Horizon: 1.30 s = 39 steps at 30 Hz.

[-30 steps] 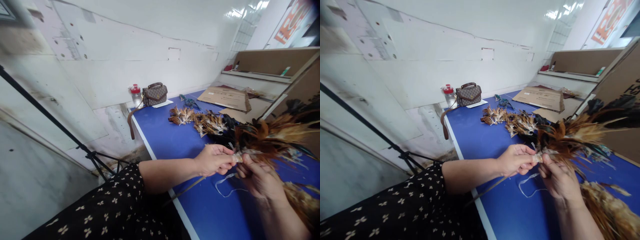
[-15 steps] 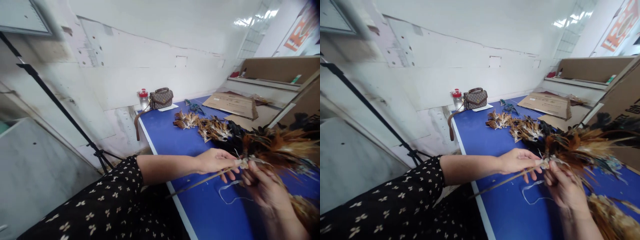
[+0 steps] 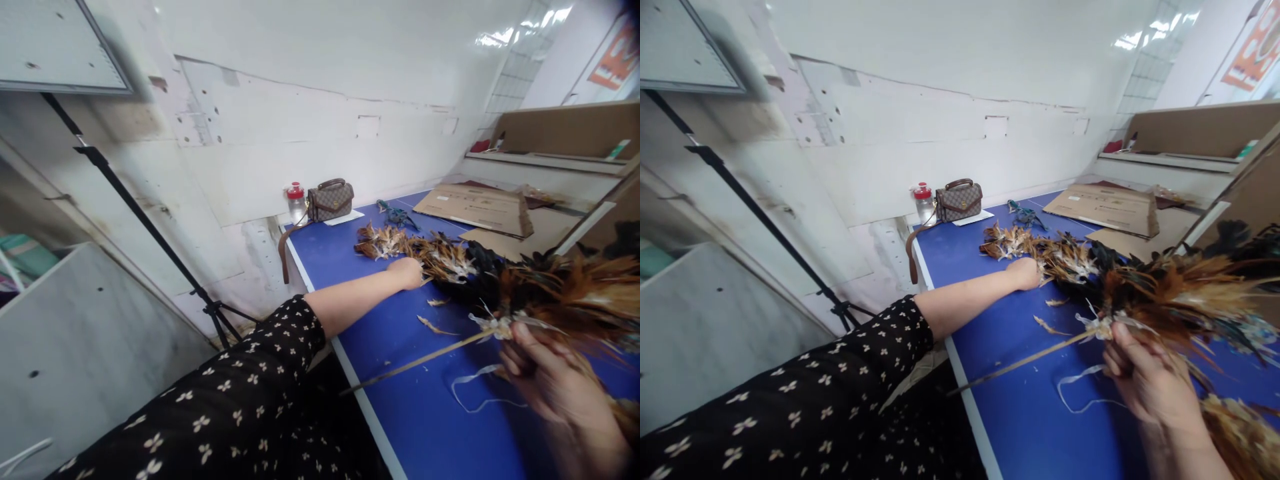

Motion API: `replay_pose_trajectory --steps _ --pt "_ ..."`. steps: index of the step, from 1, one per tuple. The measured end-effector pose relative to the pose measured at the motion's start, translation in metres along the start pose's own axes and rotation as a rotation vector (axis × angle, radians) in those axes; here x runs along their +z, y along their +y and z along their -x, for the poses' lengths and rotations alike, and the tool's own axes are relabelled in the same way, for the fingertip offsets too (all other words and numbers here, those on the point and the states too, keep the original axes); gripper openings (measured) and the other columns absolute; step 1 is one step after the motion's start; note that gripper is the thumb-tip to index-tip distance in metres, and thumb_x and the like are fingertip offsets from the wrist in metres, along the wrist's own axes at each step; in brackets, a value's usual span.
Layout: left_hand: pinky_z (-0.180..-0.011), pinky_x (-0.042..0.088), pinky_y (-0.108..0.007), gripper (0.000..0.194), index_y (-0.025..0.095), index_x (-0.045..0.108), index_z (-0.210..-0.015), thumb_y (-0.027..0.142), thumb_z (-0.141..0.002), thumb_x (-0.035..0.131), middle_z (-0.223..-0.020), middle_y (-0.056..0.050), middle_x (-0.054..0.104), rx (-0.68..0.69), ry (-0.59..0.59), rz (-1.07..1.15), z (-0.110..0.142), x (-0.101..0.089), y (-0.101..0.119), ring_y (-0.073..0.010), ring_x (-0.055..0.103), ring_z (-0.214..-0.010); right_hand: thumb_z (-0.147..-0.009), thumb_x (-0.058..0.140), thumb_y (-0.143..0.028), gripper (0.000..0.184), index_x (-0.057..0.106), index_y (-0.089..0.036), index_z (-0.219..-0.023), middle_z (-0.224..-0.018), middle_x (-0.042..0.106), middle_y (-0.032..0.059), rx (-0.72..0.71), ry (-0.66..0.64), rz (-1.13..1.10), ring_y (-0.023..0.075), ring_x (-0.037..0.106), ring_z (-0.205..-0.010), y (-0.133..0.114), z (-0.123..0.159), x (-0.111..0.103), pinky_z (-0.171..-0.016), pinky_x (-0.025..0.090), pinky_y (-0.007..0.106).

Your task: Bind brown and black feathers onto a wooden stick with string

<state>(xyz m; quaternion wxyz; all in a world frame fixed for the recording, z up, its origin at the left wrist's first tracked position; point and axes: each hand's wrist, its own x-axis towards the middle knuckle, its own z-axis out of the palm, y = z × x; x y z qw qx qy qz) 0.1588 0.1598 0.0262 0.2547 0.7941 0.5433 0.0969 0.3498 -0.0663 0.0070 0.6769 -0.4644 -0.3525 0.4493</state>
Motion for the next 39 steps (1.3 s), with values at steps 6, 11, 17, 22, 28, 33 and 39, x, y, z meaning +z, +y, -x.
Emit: replay_pose_trajectory --steps 6,11,17,22,28,33,39 --pt "-0.119 0.057 -0.033 0.050 0.016 0.084 -0.142 0.043 -0.100 0.082 -0.154 -0.024 0.077 0.027 0.005 -0.040 -0.011 0.009 0.019 -0.0347 0.072 -0.149 -0.071 0.111 -0.047 0.067 0.049 -0.022 -0.066 -0.068 0.027 -0.0078 -0.004 -0.021 -0.008 0.0067 0.025 -0.052 -0.003 0.002 0.002 -0.045 0.023 0.027" --pt "-0.112 0.059 -0.031 0.048 0.014 0.088 -0.129 0.033 -0.086 0.095 -0.136 -0.026 0.084 -0.007 0.020 -0.012 -0.004 -0.004 0.010 -0.0350 0.078 -0.139 -0.074 0.110 -0.047 0.068 0.047 -0.022 -0.066 -0.068 0.026 -0.0080 -0.008 -0.057 -0.009 0.0067 0.023 -0.053 -0.006 0.003 0.005 -0.045 0.024 0.027" --pt "-0.099 0.064 -0.033 0.022 0.013 0.087 -0.104 0.029 -0.090 0.092 -0.111 -0.019 0.086 -0.006 0.092 0.062 0.014 -0.034 -0.027 -0.0292 0.082 -0.110 -0.075 0.110 -0.046 0.066 0.050 -0.022 -0.067 -0.068 0.028 -0.0081 -0.035 -0.060 -0.017 0.0065 0.025 -0.052 -0.006 0.002 0.008 -0.044 0.025 0.026" --pt "-0.061 0.048 -0.023 0.028 0.016 0.076 -0.098 0.042 -0.106 0.080 -0.085 -0.003 0.078 0.107 0.022 0.479 0.056 -0.030 -0.026 -0.0093 0.062 -0.063 -0.071 0.112 -0.052 0.068 0.050 -0.023 -0.068 -0.066 0.028 -0.0089 -0.004 -0.051 -0.017 0.0064 0.024 -0.051 -0.004 0.004 0.015 -0.043 0.024 0.025" --pt "-0.062 0.046 -0.023 0.053 0.015 0.071 -0.095 0.043 -0.073 0.110 -0.072 0.004 0.070 0.247 -0.131 1.243 0.125 0.014 0.027 -0.0061 0.057 -0.059 -0.072 0.111 -0.056 0.070 0.049 -0.023 -0.067 -0.066 0.026 -0.0085 0.019 -0.048 0.013 0.0076 0.024 -0.053 -0.005 0.006 0.019 -0.046 0.024 0.026" --pt "-0.070 0.049 -0.025 0.051 0.015 0.071 -0.092 0.040 -0.072 0.111 -0.075 0.002 0.072 0.268 -0.130 1.306 0.144 0.034 0.051 -0.0081 0.061 -0.066 -0.065 0.113 -0.058 0.072 0.051 -0.022 -0.064 -0.063 0.026 -0.0083 0.025 -0.044 0.016 0.0074 0.024 -0.053 -0.004 0.007 0.020 -0.046 0.021 0.028" --pt "-0.063 0.042 -0.022 0.049 0.016 0.071 -0.087 0.041 -0.073 0.111 -0.070 0.005 0.068 0.224 -0.075 1.199 0.136 0.042 0.051 -0.0070 0.056 -0.063 -0.065 0.114 -0.059 0.068 0.058 -0.022 -0.067 -0.063 0.032 -0.0077 0.012 -0.046 0.009 0.0075 0.027 -0.053 -0.004 0.007 0.023 -0.045 0.023 0.026"
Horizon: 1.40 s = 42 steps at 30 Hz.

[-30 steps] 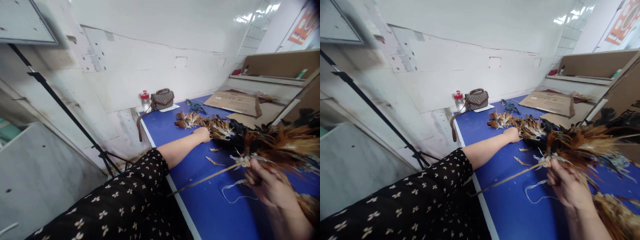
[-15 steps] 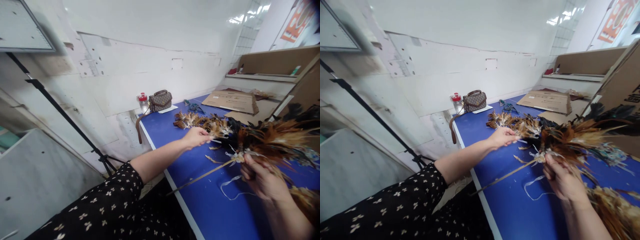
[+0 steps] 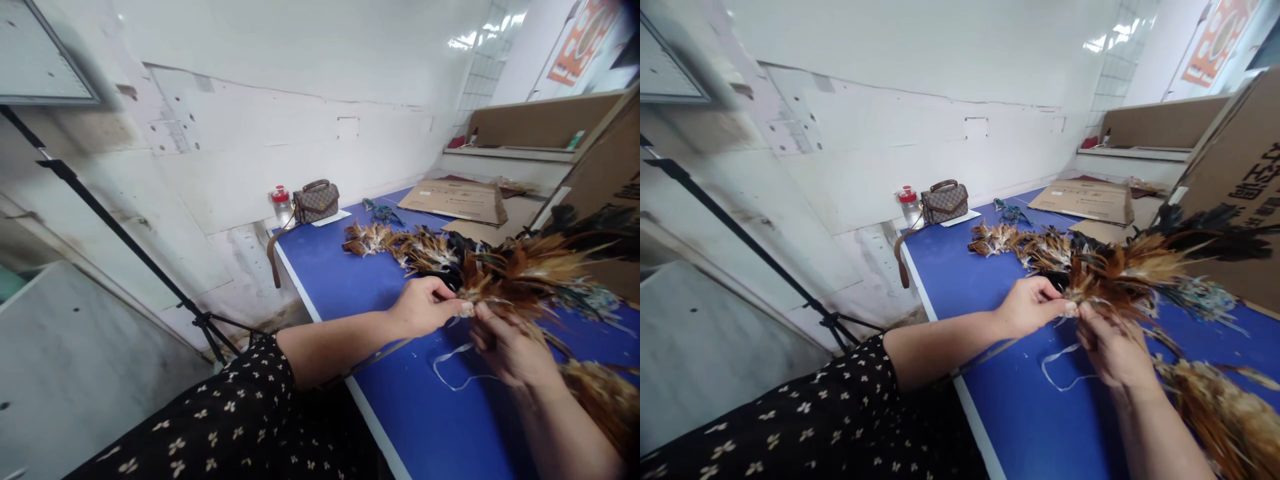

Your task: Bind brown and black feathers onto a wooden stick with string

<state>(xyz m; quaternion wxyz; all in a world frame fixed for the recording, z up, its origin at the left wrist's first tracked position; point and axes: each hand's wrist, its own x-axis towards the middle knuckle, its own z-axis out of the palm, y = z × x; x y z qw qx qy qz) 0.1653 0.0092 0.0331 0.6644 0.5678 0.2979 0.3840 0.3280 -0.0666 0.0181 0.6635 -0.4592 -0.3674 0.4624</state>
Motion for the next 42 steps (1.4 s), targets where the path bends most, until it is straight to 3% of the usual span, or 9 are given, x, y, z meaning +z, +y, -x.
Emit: replay_pose_trajectory --steps 4,8,12,17,24,32,38,42 --pt "-0.063 0.049 -0.021 0.052 0.014 0.069 -0.084 0.042 -0.073 0.112 -0.071 0.004 0.069 -0.053 -0.029 -0.006 -0.003 -0.003 0.003 -0.0072 0.060 -0.063 -0.060 0.116 -0.059 0.070 0.057 -0.022 -0.066 -0.062 0.032 -0.0083 -0.007 0.011 0.009 0.0074 0.027 -0.053 0.004 -0.001 0.002 -0.044 0.025 0.025" --pt "-0.070 0.066 -0.030 0.052 0.013 0.064 -0.080 0.040 -0.079 0.109 -0.070 0.002 0.069 -0.149 -0.085 0.057 -0.006 -0.003 0.011 -0.0102 0.069 -0.065 -0.062 0.114 -0.063 0.073 0.053 -0.023 -0.065 -0.062 0.031 -0.0086 -0.019 0.031 0.030 0.0075 0.025 -0.054 0.009 -0.002 0.003 -0.044 0.025 0.025" --pt "-0.075 0.071 -0.035 0.049 0.012 0.062 -0.077 0.033 -0.085 0.105 -0.071 -0.002 0.073 -0.198 -0.135 0.125 -0.005 -0.005 0.019 -0.0127 0.075 -0.070 -0.065 0.113 -0.064 0.069 0.057 -0.023 -0.066 -0.063 0.034 -0.0077 -0.026 0.026 0.034 0.0079 0.027 -0.054 0.012 -0.002 0.002 -0.044 0.026 0.025" --pt "-0.064 0.061 -0.027 0.052 0.012 0.065 -0.079 0.041 -0.080 0.108 -0.075 -0.005 0.078 -0.231 -0.173 0.043 -0.004 -0.010 0.021 -0.0109 0.072 -0.059 -0.066 0.113 -0.063 0.066 0.061 -0.022 -0.065 -0.063 0.039 -0.0058 -0.048 0.010 0.058 0.0091 0.029 -0.056 0.013 -0.002 0.003 -0.044 0.029 0.027" --pt "-0.061 0.052 -0.025 0.056 0.013 0.064 -0.072 0.042 -0.074 0.111 -0.067 -0.003 0.074 -0.135 -0.151 0.063 -0.005 -0.013 0.007 -0.0087 0.065 -0.054 -0.059 0.116 -0.060 0.060 0.072 -0.019 -0.069 -0.063 0.046 -0.0040 -0.012 0.001 0.046 0.0082 0.029 -0.055 0.014 -0.001 0.006 -0.043 0.025 0.026" --pt "-0.064 0.053 -0.024 0.054 0.013 0.064 -0.076 0.033 -0.071 0.113 -0.068 -0.005 0.076 -0.251 -0.124 0.116 0.003 -0.020 0.012 -0.0133 0.075 -0.060 -0.060 0.116 -0.060 0.065 0.063 -0.021 -0.064 -0.062 0.037 -0.0062 -0.016 -0.020 0.063 0.0084 0.028 -0.054 0.012 0.002 0.013 -0.044 0.023 0.027" --pt "-0.060 0.053 -0.022 0.051 0.013 0.063 -0.078 0.033 -0.076 0.110 -0.069 -0.003 0.076 -0.219 -0.132 0.001 0.004 -0.021 0.007 -0.0124 0.075 -0.056 -0.063 0.114 -0.060 0.066 0.061 -0.022 -0.064 -0.062 0.037 -0.0063 0.009 -0.008 0.049 0.0087 0.028 -0.055 0.019 0.001 0.011 -0.044 0.025 0.027" --pt "-0.059 0.055 -0.022 0.054 0.016 0.058 -0.079 0.030 -0.076 0.110 -0.066 -0.003 0.075 -0.247 -0.095 0.047 0.005 -0.021 0.005 -0.0136 0.074 -0.054 -0.058 0.116 -0.060 0.067 0.061 -0.022 -0.065 -0.062 0.038 -0.0064 0.023 0.006 0.042 0.0087 0.030 -0.055 0.020 0.002 0.013 -0.043 0.025 0.026"
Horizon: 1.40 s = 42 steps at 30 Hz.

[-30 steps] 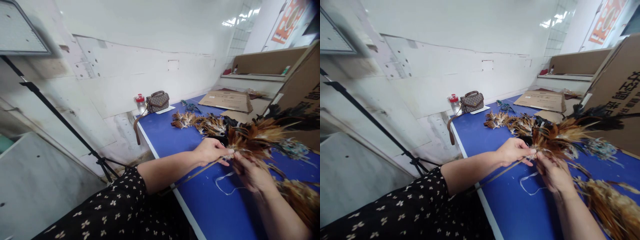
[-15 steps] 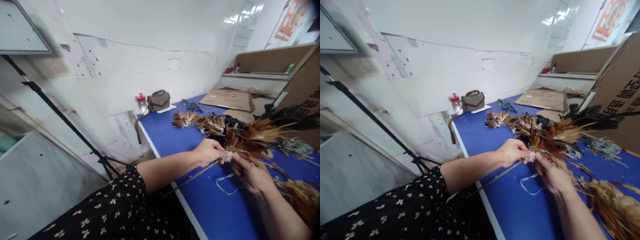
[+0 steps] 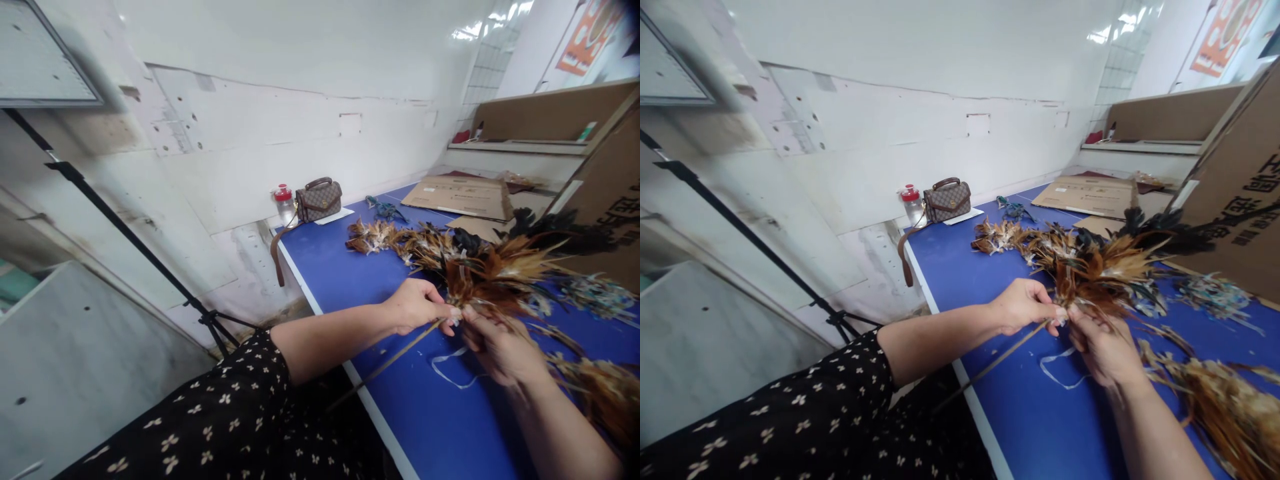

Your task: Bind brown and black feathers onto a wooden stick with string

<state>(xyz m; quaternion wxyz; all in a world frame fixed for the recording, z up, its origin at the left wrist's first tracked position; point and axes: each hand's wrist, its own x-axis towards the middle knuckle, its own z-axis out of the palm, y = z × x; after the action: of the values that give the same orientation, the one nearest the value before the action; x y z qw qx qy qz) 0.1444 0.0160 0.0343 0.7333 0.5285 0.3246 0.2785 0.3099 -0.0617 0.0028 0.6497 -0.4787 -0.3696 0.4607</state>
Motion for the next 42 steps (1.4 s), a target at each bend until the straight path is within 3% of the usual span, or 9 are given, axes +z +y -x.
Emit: replay_pose_trajectory --steps 9,16,19,25,30,36,42 --pt "-0.065 0.070 -0.037 0.057 0.015 0.056 -0.083 0.024 -0.075 0.112 -0.069 -0.010 0.078 -0.095 -0.092 0.059 -0.004 -0.012 0.005 -0.0228 0.081 -0.063 -0.058 0.118 -0.056 0.068 0.059 -0.022 -0.065 -0.064 0.038 -0.0064 -0.003 -0.031 -0.003 0.0089 0.032 -0.055 -0.001 0.002 0.003 -0.043 0.028 0.025" --pt "-0.070 0.073 -0.037 0.041 0.005 0.076 -0.081 0.019 -0.069 0.113 -0.074 -0.010 0.078 -0.206 -0.203 0.001 -0.012 -0.019 0.015 -0.0199 0.079 -0.068 -0.055 0.117 -0.060 0.071 0.059 -0.021 -0.064 -0.063 0.040 -0.0058 -0.013 -0.013 0.030 0.0085 0.033 -0.053 0.003 0.002 0.005 -0.042 0.029 0.024" --pt "-0.069 0.072 -0.038 0.036 0.006 0.076 -0.073 0.018 -0.072 0.111 -0.071 -0.008 0.075 -0.241 -0.194 -0.013 -0.011 -0.019 0.018 -0.0187 0.076 -0.066 -0.055 0.117 -0.060 0.071 0.058 -0.022 -0.065 -0.063 0.040 -0.0061 0.003 -0.012 0.045 0.0082 0.034 -0.052 0.003 0.002 0.005 -0.041 0.031 0.023" --pt "-0.065 0.059 -0.027 0.033 0.011 0.074 -0.072 0.021 -0.092 0.098 -0.065 -0.003 0.070 -0.286 -0.122 -0.092 0.006 -0.010 0.026 -0.0120 0.067 -0.062 -0.056 0.116 -0.061 0.069 0.061 -0.022 -0.066 -0.063 0.042 -0.0057 0.023 -0.005 0.061 0.0084 0.035 -0.052 0.003 0.002 0.007 -0.040 0.032 0.023" --pt "-0.057 0.041 -0.021 0.046 0.014 0.067 -0.068 0.031 -0.110 0.076 -0.063 0.000 0.064 -0.140 -0.014 -0.353 0.014 -0.001 0.013 -0.0070 0.054 -0.056 -0.057 0.116 -0.059 0.065 0.063 -0.023 -0.067 -0.063 0.044 -0.0050 0.013 0.014 0.068 0.0094 0.036 -0.053 0.006 0.000 0.007 -0.039 0.032 0.023" --pt "-0.047 0.027 -0.024 0.040 0.019 0.064 -0.072 0.033 -0.108 0.075 -0.051 0.005 0.053 -0.095 0.027 -0.426 0.003 0.000 -0.014 -0.0089 0.042 -0.045 -0.046 0.120 -0.053 0.069 0.062 -0.022 -0.068 -0.064 0.043 -0.0066 0.079 0.061 0.051 0.0078 0.033 -0.053 0.006 0.000 0.008 -0.038 0.030 0.021" --pt "-0.050 0.029 -0.022 0.036 0.018 0.063 -0.072 0.026 -0.106 0.072 -0.054 0.004 0.055 -0.104 0.002 -0.427 -0.001 -0.008 -0.021 -0.0077 0.045 -0.047 -0.049 0.118 -0.059 0.074 0.055 -0.024 -0.067 -0.060 0.037 -0.0084 0.157 -0.043 0.094 0.0070 0.028 -0.050 -0.004 0.003 0.008 -0.038 0.024 0.022"
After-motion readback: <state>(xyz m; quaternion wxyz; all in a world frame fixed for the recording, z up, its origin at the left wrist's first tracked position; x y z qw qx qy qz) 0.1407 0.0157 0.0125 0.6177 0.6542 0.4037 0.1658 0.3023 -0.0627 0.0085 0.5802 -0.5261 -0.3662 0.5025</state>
